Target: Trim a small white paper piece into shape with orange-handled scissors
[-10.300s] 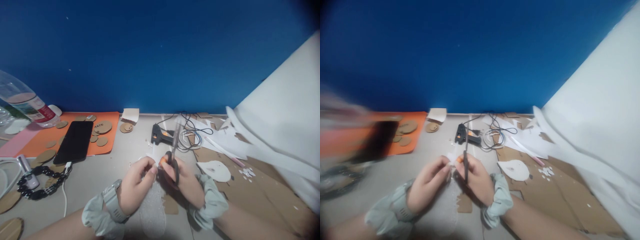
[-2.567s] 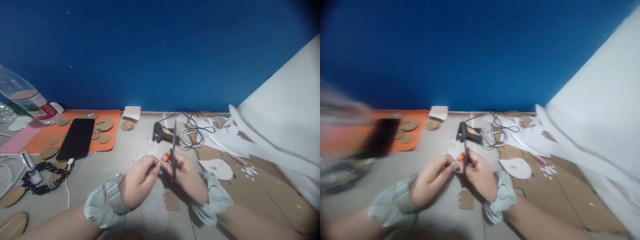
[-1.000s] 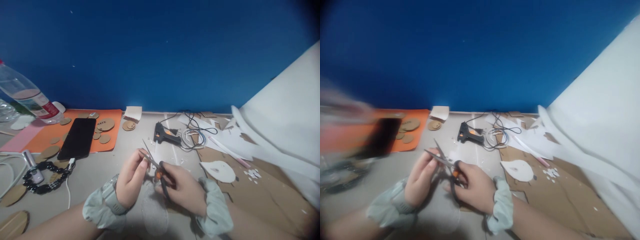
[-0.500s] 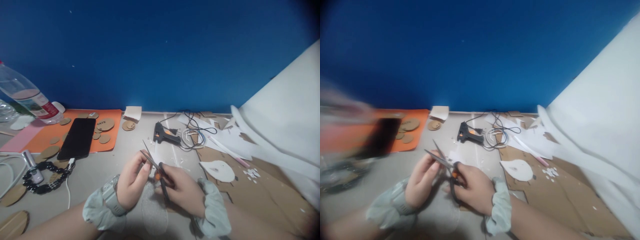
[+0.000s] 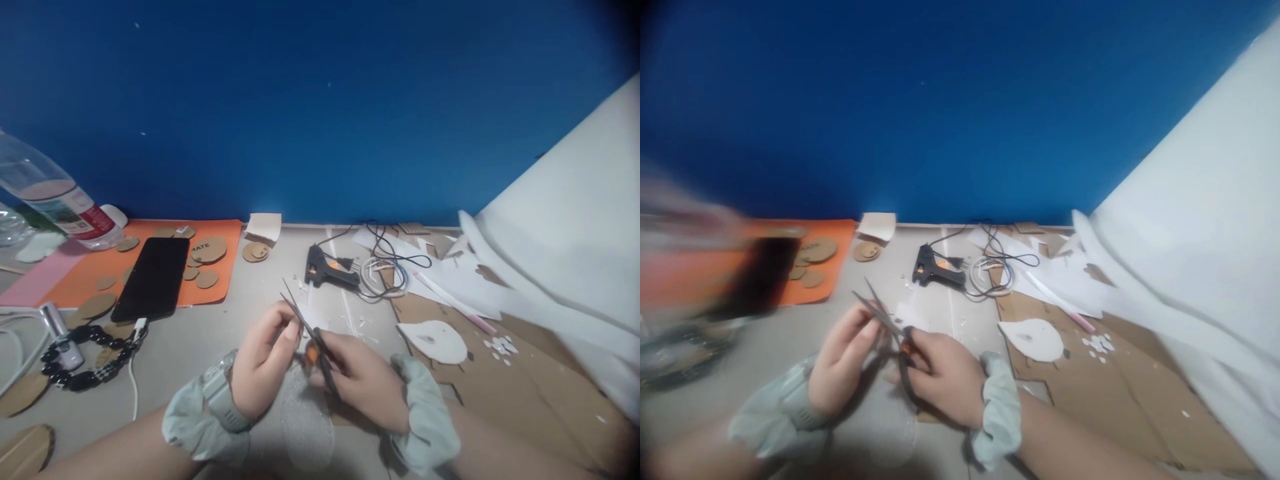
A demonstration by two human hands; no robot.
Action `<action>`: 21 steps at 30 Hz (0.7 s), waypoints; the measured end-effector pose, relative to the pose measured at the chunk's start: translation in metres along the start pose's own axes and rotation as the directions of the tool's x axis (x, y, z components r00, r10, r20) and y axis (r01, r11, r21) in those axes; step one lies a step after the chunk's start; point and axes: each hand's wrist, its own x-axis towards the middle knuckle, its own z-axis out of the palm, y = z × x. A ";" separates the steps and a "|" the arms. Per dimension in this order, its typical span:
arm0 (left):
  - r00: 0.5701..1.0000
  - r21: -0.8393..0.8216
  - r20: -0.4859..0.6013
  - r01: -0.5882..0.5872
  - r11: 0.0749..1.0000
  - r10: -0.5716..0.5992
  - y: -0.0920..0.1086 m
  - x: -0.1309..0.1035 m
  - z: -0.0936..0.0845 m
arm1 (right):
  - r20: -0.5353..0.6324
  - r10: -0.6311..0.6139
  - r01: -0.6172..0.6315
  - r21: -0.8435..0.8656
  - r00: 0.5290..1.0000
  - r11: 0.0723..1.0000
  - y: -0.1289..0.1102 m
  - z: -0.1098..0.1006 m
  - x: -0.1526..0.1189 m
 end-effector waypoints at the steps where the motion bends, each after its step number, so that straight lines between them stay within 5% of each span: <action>1: 1.000 -0.013 0.003 0.022 1.000 -0.022 0.000 0.001 0.000 | 0.025 -0.020 0.018 0.071 0.999 0.997 0.000 -0.001 0.000; 8: 0.983 -0.104 0.009 0.181 0.978 -0.181 0.003 0.002 0.002 | 0.256 0.049 -0.154 0.407 0.965 0.900 -0.002 -0.006 0.000; 15: 0.991 -0.080 0.004 0.133 0.988 -0.133 0.002 0.001 0.002 | 0.160 0.054 -0.087 0.209 0.986 0.974 -0.005 -0.007 0.001; 21: 0.993 -0.052 0.004 0.120 0.991 -0.120 0.003 0.003 0.002 | 0.136 0.006 -0.035 0.212 0.991 0.977 -0.005 -0.004 0.001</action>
